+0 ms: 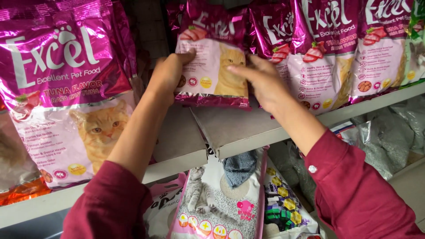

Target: Wiping dust off of cat food and cat litter bags on a bottom shelf using a cleaning cloth.

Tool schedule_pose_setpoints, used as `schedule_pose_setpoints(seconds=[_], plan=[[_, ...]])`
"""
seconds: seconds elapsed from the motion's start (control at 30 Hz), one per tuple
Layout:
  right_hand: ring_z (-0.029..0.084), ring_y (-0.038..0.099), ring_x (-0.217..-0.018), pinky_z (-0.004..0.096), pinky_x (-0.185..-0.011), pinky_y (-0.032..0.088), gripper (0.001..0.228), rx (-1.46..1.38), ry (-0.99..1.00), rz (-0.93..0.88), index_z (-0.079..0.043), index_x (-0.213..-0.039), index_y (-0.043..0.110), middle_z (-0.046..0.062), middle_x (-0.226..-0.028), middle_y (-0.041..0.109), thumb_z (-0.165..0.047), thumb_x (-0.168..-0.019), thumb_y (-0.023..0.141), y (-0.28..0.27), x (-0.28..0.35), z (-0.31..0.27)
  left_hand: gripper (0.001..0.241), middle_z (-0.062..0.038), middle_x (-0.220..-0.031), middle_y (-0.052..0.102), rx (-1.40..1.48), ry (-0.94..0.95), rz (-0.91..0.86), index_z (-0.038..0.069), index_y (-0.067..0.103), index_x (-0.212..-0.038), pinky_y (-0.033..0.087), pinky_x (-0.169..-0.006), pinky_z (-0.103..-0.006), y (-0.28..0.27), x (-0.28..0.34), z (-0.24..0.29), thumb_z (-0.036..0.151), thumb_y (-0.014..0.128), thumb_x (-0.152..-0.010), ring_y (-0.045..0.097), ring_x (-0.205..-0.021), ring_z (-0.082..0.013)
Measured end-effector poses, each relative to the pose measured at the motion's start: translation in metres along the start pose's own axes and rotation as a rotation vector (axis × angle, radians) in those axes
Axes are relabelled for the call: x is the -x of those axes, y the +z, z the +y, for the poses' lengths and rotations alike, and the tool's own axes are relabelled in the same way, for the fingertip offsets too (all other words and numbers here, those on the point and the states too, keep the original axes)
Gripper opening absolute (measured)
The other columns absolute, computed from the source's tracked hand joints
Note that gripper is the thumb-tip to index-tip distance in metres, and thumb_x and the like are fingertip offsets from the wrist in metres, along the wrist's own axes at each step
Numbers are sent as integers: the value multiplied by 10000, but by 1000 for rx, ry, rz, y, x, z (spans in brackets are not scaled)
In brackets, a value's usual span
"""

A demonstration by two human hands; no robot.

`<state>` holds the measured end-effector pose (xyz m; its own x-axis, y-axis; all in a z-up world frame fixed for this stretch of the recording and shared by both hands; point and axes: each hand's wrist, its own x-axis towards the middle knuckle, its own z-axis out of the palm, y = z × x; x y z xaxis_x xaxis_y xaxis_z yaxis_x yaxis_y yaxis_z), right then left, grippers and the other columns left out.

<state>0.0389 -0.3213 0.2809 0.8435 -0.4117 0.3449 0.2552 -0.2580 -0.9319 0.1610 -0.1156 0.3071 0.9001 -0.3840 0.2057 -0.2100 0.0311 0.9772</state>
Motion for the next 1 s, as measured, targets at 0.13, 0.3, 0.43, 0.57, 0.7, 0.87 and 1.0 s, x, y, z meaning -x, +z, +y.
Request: schedule_pose_setpoints(seconds=[0.13, 0.3, 0.43, 0.57, 0.7, 0.87, 1.0], plan=[[223, 629, -1267, 407, -1100, 510, 633, -434, -33, -138, -18, -1398, 515, 116, -1362, 632, -192, -860, 798, -3, 17, -19, 270, -6, -683, 647, 33, 221, -63, 53, 745, -931, 370, -471, -262, 4, 55, 26, 308, 658, -929, 494, -514, -93], [189, 624, -1252, 394, -1102, 503, 525, -425, -221, -201, -95, -1369, 522, 37, -1295, 664, -162, -900, 748, -24, 88, -30, 350, -41, -952, 714, 51, 542, -158, 28, 577, -1203, 532, -688, -267, 17, 148, 23, 293, 636, -984, 647, -791, -119], [227, 674, -1166, 413, -1011, 557, 393, -489, -346, -253, -33, -1328, 566, 112, -1246, 664, -139, -999, 753, -60, 173, 32, 702, -151, -1121, 749, -50, 560, -384, -11, 310, -1383, 660, -785, -311, 27, 227, -22, 414, 668, -954, 798, -954, -236], [220, 672, -1155, 398, -980, 550, 469, -387, 42, -176, -63, -1355, 563, 106, -1253, 672, -192, -944, 748, -55, 271, 97, 888, -336, -1255, 644, -231, 669, -420, -64, 243, -1538, 621, -896, -411, 37, 299, -99, 292, 752, -904, 739, -1055, -411], [212, 668, -1139, 379, -939, 539, 574, -244, 528, -51, -103, -1391, 559, 99, -1261, 682, -262, -870, 741, -32, 357, 197, 818, -265, -1218, 722, -444, 218, -493, 131, 324, -1596, 566, -891, -444, 63, 338, -274, 9, 655, -859, 729, -1036, -383], [204, 665, -1124, 360, -898, 528, 681, -92, 985, 108, -143, -1427, 555, 92, -1270, 692, -332, -797, 733, -20, 326, 210, 774, -91, -1047, 749, 448, -544, -328, 124, 444, -1402, 580, -704, -368, 58, 320, -307, 8, 807, -729, 728, -861, -239], [198, 687, -1160, 348, -923, 591, 793, -75, 731, -142, -156, -1460, 427, 79, -1293, 689, -359, -783, 786, -27, 301, 228, 711, -74, -1010, 677, 356, -657, -375, 82, 470, -1412, 489, -681, -319, 34, 280, -264, 161, 868, -828, 593, -812, -198]])
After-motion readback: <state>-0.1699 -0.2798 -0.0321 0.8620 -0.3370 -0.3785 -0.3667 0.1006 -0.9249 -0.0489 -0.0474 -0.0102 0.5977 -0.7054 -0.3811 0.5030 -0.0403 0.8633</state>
